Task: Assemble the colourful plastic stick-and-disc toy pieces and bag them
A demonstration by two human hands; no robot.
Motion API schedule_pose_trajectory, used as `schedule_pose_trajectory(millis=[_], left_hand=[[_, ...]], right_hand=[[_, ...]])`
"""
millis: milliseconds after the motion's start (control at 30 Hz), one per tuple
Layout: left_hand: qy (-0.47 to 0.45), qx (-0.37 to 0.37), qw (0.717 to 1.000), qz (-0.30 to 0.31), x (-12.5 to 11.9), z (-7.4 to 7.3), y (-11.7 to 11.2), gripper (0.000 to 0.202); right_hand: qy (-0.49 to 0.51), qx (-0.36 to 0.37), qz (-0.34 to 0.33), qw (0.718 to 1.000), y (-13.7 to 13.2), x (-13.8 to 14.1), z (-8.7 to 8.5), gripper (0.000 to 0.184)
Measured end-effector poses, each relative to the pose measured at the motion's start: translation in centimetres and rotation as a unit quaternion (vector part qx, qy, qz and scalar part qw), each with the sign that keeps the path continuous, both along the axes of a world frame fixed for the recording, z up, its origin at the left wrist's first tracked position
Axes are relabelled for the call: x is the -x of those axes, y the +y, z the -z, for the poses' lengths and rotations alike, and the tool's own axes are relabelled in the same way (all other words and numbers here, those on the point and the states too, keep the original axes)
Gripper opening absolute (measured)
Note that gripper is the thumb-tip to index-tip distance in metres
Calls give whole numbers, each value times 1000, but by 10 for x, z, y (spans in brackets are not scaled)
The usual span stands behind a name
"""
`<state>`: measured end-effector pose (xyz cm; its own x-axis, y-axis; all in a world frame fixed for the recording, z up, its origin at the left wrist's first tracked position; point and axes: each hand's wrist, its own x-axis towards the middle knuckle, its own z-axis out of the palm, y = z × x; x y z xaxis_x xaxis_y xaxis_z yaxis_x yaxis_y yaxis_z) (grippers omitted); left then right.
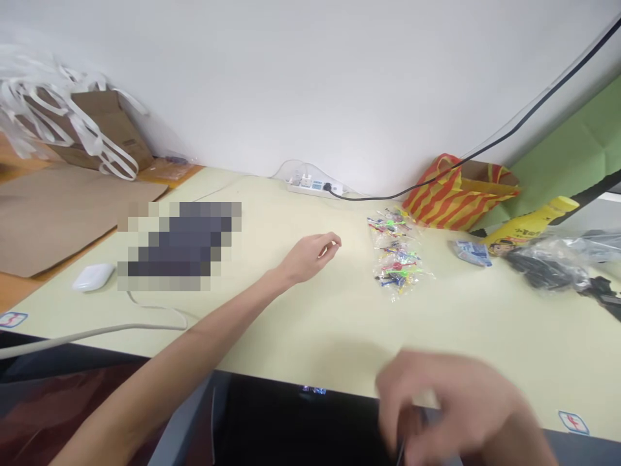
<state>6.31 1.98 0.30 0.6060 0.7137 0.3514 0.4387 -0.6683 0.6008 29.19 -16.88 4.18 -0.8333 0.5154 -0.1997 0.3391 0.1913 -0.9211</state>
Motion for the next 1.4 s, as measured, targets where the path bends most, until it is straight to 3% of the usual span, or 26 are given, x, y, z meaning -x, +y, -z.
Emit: schedule_pose_trajectory(millis=[33,67,100,133,167,200,233,300,367,467,667,800,867,967,1133,1200,1400], left_hand=[[1,0,1000,5,-3,6,3,24],[2,0,1000,9,-6,12,4,25],[3,0,1000,12,-8,18,5,25],[5,-3,1000,15,-9,24,4,26],[11,-8,1000,23,-9,29,3,25],[17,-15,999,34,-8,34,2,25],[22,-20,999,42,-7,37,1,24],[27,-25,998,53,-3,40,-2,24],[23,-21,998,53,-1,39,-4,24],[7,-15,998,52,-1,35,-8,24],[-2,-27,998,64,-3,32,-12,24],[-27,-36,997,63,-2,27,-17,25],[-48,-46,995,74,-4,24,-24,25],[-81,-83,989,95,-12,20,-40,30],[-85,-135,979,125,-28,17,-61,87],[-62,-140,978,142,-30,18,-63,100],[2,-102,982,157,-25,25,-57,98]], right_hand=[[-19,-75,126,989,19,-22,-9,18],[-44,-161,244,955,40,-43,-12,20],[-70,-254,363,894,60,-62,-10,24],[-98,-341,462,813,79,-78,-2,25],[-126,-399,513,749,94,-93,10,28],[-149,-431,537,710,106,-105,24,31],[-169,-443,556,683,114,-114,39,34],[-203,-412,587,666,119,-128,66,41],[-217,-359,603,679,113,-136,83,48],[-200,-274,618,709,101,-144,88,49],[-73,-141,620,768,91,-153,72,39],[49,-73,553,829,85,-149,59,35],[106,-41,510,853,81,-140,53,33],[193,-14,467,863,80,-116,47,31],[246,31,377,892,84,-61,49,26],[270,56,335,901,85,-43,53,24],[308,75,299,900,88,-28,65,18]])
